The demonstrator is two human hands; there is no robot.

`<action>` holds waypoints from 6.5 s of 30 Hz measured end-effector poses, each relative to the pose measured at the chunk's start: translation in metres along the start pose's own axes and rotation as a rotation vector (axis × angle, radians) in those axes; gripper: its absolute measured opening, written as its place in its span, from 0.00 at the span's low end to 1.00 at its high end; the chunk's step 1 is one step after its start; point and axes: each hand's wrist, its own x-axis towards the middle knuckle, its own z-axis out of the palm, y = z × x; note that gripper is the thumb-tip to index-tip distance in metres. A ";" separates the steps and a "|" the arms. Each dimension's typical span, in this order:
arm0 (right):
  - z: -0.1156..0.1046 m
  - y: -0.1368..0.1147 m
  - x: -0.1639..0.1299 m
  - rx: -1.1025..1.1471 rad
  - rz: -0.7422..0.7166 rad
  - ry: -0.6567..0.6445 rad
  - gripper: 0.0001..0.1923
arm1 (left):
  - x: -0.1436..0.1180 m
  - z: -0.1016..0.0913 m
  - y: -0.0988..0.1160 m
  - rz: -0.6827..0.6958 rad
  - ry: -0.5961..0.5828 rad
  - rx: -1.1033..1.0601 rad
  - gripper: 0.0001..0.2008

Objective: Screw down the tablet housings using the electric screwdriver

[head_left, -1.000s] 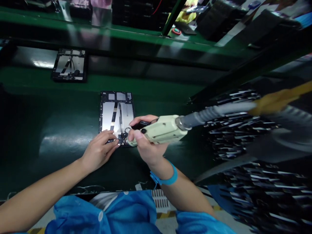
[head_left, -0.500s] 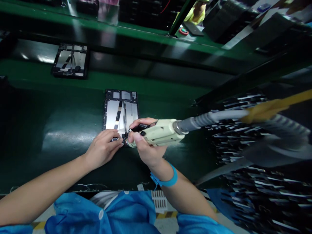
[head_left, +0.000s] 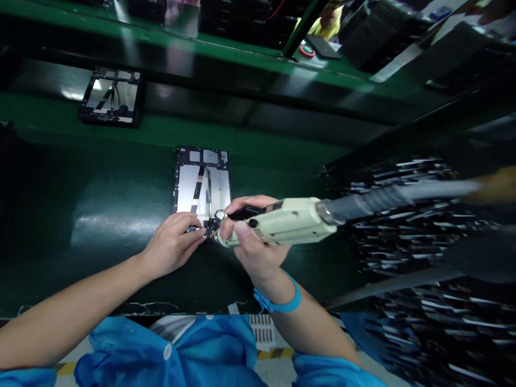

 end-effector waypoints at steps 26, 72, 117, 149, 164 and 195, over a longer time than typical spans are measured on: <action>0.000 0.000 -0.018 0.041 0.034 -0.099 0.16 | 0.002 -0.012 0.002 0.016 -0.064 -0.173 0.13; 0.001 -0.004 -0.015 0.033 0.008 -0.087 0.16 | -0.002 -0.004 0.002 -0.002 -0.116 -0.158 0.06; 0.008 0.005 -0.006 -0.155 -0.043 -0.036 0.17 | -0.010 -0.002 -0.007 0.009 -0.043 0.032 0.11; -0.071 0.039 0.054 -0.427 -0.069 0.497 0.12 | -0.010 0.002 -0.005 0.092 -0.015 0.056 0.12; 0.012 -0.001 0.006 -0.111 -0.013 0.043 0.13 | -0.003 0.006 -0.010 -0.001 -0.033 -0.060 0.18; -0.020 0.007 0.011 -0.066 0.056 0.055 0.13 | 0.022 -0.012 -0.059 -0.146 -0.022 0.298 0.11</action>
